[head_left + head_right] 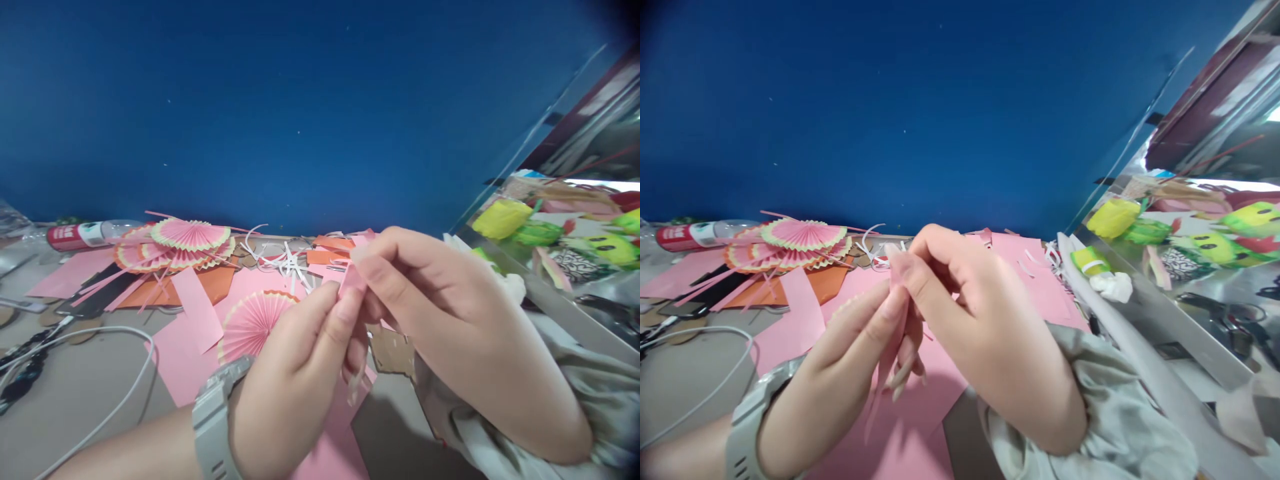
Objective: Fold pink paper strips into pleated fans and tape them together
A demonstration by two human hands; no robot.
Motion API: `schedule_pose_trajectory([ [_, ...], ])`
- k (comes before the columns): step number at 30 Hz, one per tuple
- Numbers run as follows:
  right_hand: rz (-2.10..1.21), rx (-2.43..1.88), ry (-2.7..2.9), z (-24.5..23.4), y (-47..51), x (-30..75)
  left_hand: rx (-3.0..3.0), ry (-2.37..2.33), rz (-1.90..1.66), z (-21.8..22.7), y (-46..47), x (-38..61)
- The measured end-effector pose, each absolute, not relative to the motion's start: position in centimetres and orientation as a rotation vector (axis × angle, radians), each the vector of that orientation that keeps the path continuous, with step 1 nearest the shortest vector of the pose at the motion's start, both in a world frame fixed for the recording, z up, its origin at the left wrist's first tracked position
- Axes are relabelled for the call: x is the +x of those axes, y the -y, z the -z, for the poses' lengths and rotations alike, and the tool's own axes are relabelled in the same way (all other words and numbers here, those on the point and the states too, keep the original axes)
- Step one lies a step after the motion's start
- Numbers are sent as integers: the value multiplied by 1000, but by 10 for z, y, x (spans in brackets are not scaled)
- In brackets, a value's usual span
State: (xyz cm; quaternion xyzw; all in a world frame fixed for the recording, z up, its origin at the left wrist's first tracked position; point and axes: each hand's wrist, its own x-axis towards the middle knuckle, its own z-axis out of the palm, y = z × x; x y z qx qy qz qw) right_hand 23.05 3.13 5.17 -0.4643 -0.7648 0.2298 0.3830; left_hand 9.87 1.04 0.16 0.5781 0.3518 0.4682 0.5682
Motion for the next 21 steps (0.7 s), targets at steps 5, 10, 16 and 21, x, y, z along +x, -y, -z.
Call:
schedule_pose_trajectory([
  [5,-802,-1111,1986,-58,-30,233,1378,-842,-1173,5,-10,99],
  [10,-1050,-1045,1917,-62,-26,234,1407,-828,-1214,6,-6,99],
  [16,-1086,-1016,1899,-58,-24,232,1451,-820,-1195,6,-5,97],
  [21,-961,-1113,1932,-54,-31,232,1512,-863,-1130,8,-10,98],
])
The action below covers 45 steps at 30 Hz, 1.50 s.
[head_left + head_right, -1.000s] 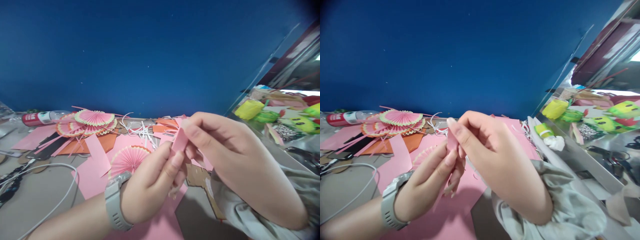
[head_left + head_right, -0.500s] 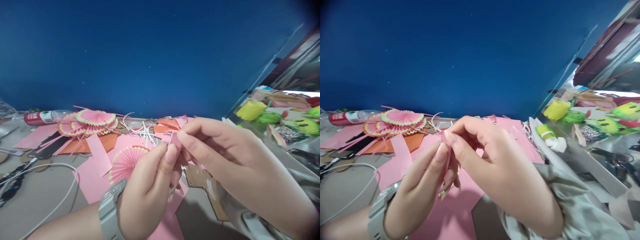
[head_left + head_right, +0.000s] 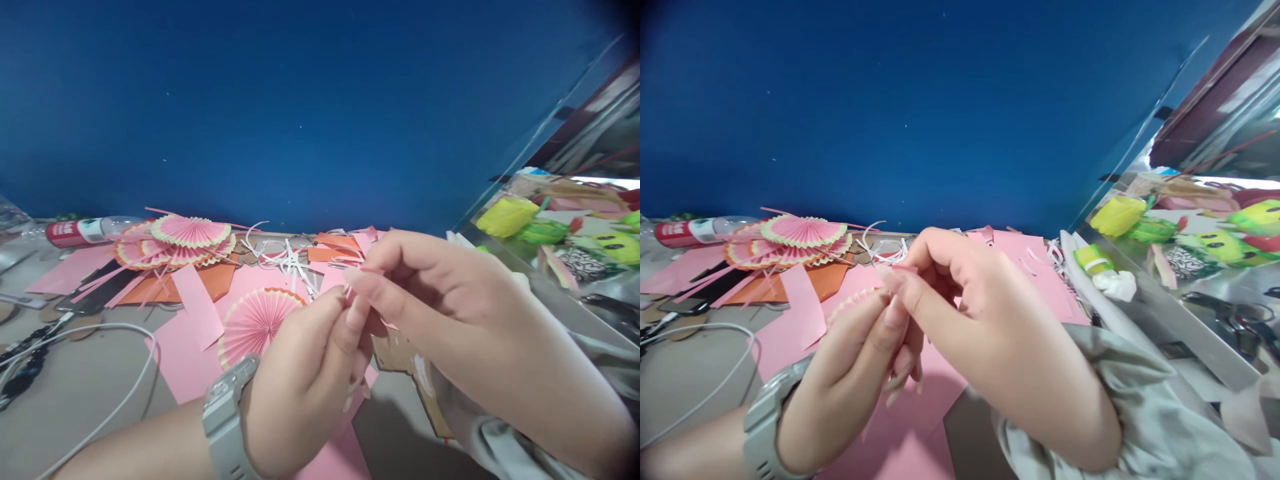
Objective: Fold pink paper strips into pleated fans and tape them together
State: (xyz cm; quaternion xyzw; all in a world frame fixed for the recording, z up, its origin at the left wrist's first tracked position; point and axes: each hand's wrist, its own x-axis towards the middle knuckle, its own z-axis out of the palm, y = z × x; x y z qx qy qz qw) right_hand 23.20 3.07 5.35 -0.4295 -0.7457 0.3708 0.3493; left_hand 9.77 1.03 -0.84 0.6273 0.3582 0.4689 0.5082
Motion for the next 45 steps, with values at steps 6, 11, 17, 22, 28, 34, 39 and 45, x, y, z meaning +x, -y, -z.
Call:
schedule_pose_trajectory([
  [6,-554,-1251,1968,-55,-41,238,1453,-830,-955,10,-18,103],
  [11,-390,-1311,1965,-57,-43,241,1332,-705,-919,15,-15,108],
  [17,-460,-1274,1938,-48,-46,238,1325,-730,-924,17,-14,106],
  [22,-496,-1178,1908,-40,-50,233,1282,-835,-980,18,-19,107],
  [28,-415,-1195,1870,-40,-47,231,1187,-760,-1023,17,-19,109],
  [34,-399,-1205,1862,-41,-46,231,1178,-769,-1016,16,-18,110],
  [39,-618,-1165,1906,-40,-51,234,1180,-781,-1071,17,-17,111],
  [45,-803,-1282,1959,-41,-49,237,1179,-803,-1087,17,-19,110],
])
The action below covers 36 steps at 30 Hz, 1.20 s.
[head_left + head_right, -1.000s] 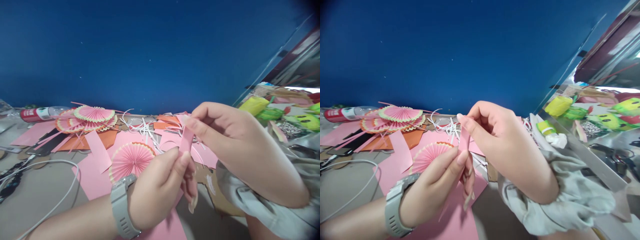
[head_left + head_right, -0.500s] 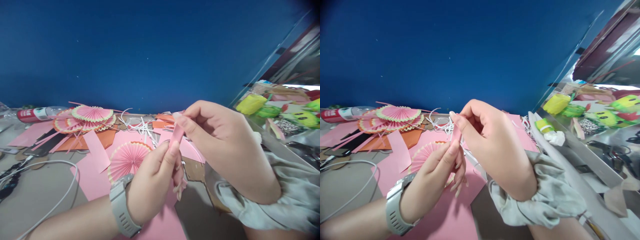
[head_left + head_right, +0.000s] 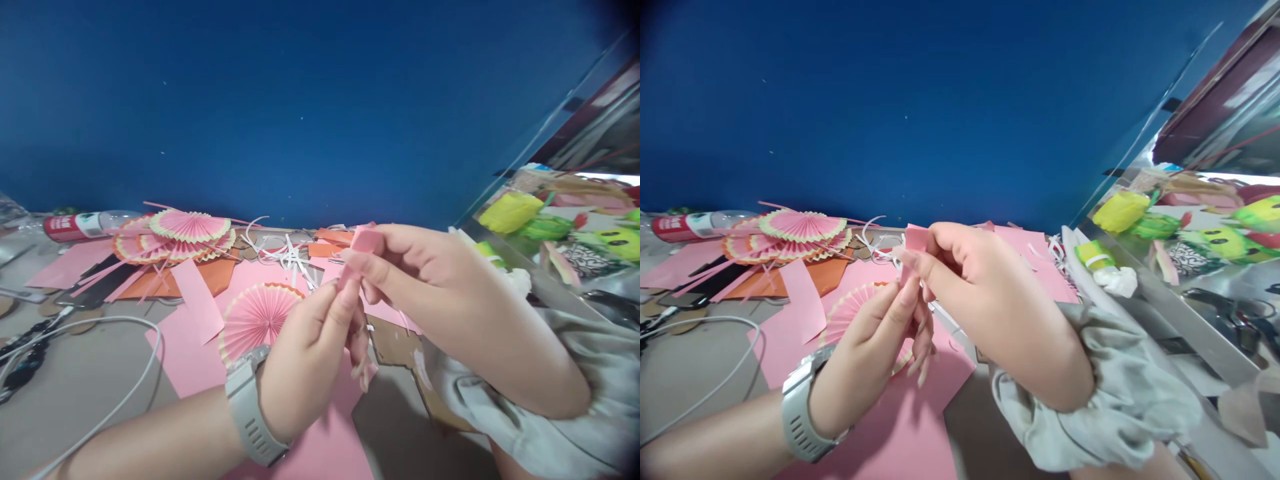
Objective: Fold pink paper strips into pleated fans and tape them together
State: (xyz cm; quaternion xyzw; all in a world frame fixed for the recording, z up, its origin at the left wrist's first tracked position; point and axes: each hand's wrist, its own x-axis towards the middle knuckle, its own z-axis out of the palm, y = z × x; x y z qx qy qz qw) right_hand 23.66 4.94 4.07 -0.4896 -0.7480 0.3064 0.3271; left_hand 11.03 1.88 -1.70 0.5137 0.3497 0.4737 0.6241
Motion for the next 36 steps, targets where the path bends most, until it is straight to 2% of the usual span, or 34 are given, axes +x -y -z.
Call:
schedule_pose_trajectory([
  [4,-634,-1215,1955,-44,-47,233,1231,-785,-1089,18,-21,110],
  [8,-721,-1175,2081,-43,-49,232,1199,-783,-1191,22,-23,109],
  [14,-661,-1201,2056,-42,-48,231,1237,-840,-1154,22,-24,109],
  [21,-318,-1320,1745,-53,-49,253,1259,-827,-1072,31,-16,116],
  [24,-353,-1311,1973,-52,-50,255,1243,-812,-1130,31,-17,116],
  [29,-661,-1303,2201,-44,-52,247,1158,-744,-1112,26,-19,113],
  [36,-377,-1331,2054,-48,-48,245,999,-625,-1035,25,-12,120],
])
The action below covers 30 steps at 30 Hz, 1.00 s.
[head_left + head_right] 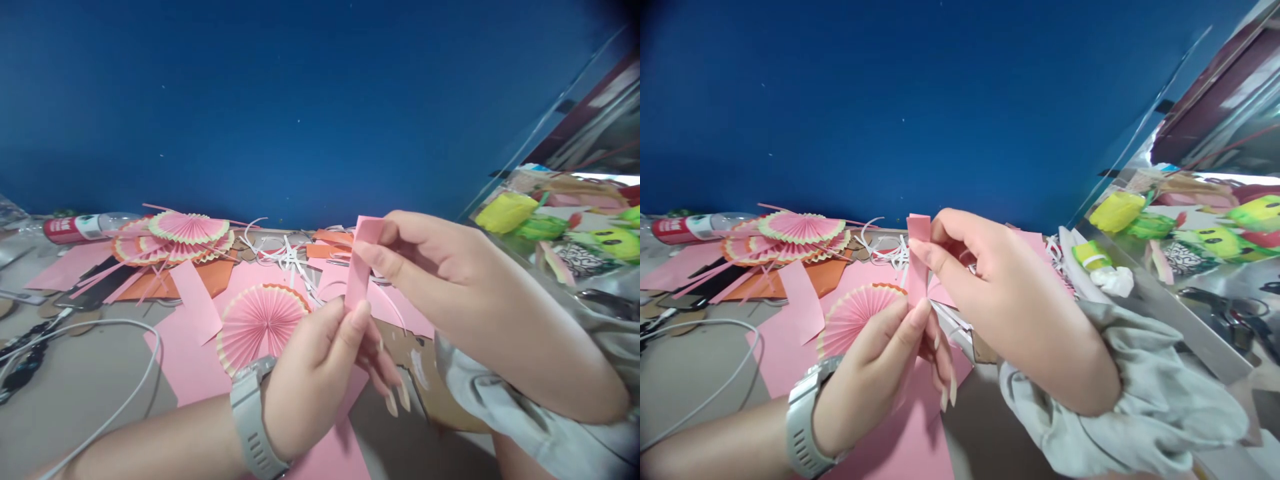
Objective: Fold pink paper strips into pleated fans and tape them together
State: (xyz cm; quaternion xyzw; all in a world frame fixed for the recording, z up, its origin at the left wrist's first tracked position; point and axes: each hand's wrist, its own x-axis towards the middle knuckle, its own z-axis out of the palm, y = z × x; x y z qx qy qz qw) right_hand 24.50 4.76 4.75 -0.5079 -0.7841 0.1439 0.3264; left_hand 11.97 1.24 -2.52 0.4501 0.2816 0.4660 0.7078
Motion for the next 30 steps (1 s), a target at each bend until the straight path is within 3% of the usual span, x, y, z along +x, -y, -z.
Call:
schedule_pose_trajectory([
  [30,-209,-1395,1921,-54,-51,246,1116,-620,-944,39,-4,125],
])
